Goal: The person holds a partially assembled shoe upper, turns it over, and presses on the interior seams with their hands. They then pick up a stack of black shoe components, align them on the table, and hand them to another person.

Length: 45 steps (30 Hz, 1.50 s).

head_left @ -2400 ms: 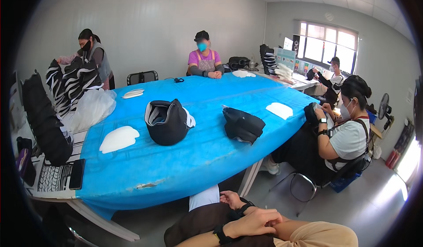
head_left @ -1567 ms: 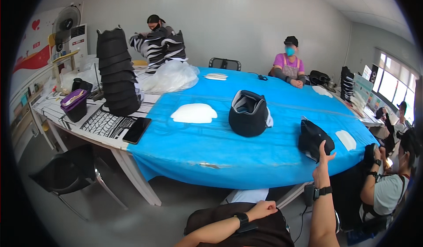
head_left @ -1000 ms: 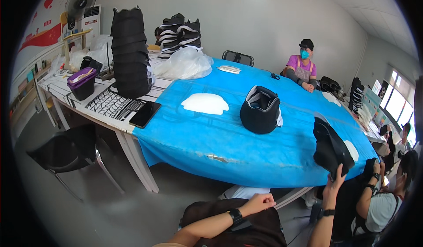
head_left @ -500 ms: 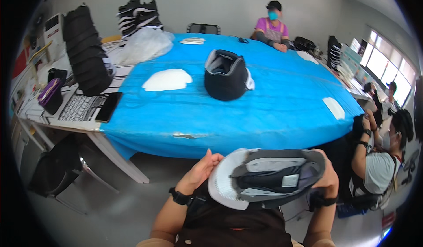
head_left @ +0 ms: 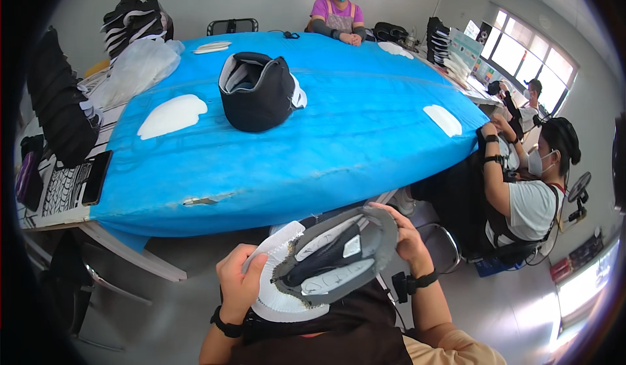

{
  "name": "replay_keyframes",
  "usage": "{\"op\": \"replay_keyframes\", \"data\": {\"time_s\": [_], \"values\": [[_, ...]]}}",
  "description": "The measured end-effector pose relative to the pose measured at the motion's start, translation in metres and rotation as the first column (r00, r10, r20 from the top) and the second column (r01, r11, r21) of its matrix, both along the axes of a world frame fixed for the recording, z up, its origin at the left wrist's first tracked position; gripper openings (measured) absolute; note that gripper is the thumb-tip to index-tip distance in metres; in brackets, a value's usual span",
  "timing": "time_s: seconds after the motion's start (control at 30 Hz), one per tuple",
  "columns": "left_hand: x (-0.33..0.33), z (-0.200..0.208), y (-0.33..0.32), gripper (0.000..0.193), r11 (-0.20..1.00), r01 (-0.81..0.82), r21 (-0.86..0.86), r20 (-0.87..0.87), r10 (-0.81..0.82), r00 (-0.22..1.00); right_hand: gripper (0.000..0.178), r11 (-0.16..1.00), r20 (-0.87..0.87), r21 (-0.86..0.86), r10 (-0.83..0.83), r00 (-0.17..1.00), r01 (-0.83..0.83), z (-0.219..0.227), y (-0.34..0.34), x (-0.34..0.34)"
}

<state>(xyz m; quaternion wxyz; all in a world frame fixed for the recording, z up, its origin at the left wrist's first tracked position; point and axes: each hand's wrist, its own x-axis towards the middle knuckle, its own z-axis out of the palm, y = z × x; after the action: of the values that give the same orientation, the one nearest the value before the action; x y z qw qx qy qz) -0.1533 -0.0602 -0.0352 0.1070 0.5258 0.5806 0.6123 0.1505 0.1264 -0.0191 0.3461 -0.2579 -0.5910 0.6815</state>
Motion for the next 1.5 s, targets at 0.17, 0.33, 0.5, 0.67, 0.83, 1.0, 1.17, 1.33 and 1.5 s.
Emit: {"op": "replay_keyframes", "data": {"time_s": [0.17,0.33,0.5,0.67,0.83,1.0,1.17,1.33,1.5], "values": [[0.017,0.017,-0.011,0.008,0.992,-0.054,0.111,-0.342,0.089,0.936,0.057,0.995,0.058,0.043,-0.091,0.994,0.089,-0.015,-0.008,-0.002],[0.023,0.001,-0.022,0.013,0.989,-0.02,0.149,-0.476,0.089,0.875,0.046,0.993,0.376,0.112,0.0,0.927,-0.046,-0.023,-0.004,0.009],[0.02,-0.015,-0.03,0.017,0.99,-0.026,0.139,-0.491,0.092,0.866,0.062,0.972,0.359,0.072,0.183,0.915,-0.223,-0.035,0.002,0.016],[0.013,-0.021,-0.035,0.01,0.998,0.047,-0.052,-0.174,-0.056,0.983,0.066,0.988,0.285,-0.008,0.149,0.947,-0.153,-0.034,-0.001,0.014],[-0.001,-0.035,-0.013,0.021,0.957,0.275,-0.094,0.183,-0.255,0.95,0.062,0.984,0.376,0.1,0.098,0.921,-0.146,-0.04,-0.001,0.009],[-0.011,-0.046,-0.009,0.033,0.777,0.589,-0.222,0.589,-0.374,0.716,0.056,0.983,0.439,0.152,0.028,0.898,-0.105,-0.042,-0.002,-0.001],[-0.019,-0.037,0.003,0.041,0.749,0.603,-0.276,0.527,-0.407,0.746,0.048,0.989,0.489,0.127,0.004,0.872,-0.076,-0.025,0.006,-0.012],[-0.025,-0.032,0.017,0.061,0.575,0.744,-0.34,0.212,-0.724,0.657,0.057,0.968,0.5,0.1,0.149,0.853,-0.228,-0.007,0.016,-0.023],[-0.014,-0.034,0.018,0.054,0.64,0.696,-0.326,0.063,-0.72,0.691,0.049,0.945,0.434,0.225,0.12,0.893,-0.236,-0.008,0.017,-0.027]]}}
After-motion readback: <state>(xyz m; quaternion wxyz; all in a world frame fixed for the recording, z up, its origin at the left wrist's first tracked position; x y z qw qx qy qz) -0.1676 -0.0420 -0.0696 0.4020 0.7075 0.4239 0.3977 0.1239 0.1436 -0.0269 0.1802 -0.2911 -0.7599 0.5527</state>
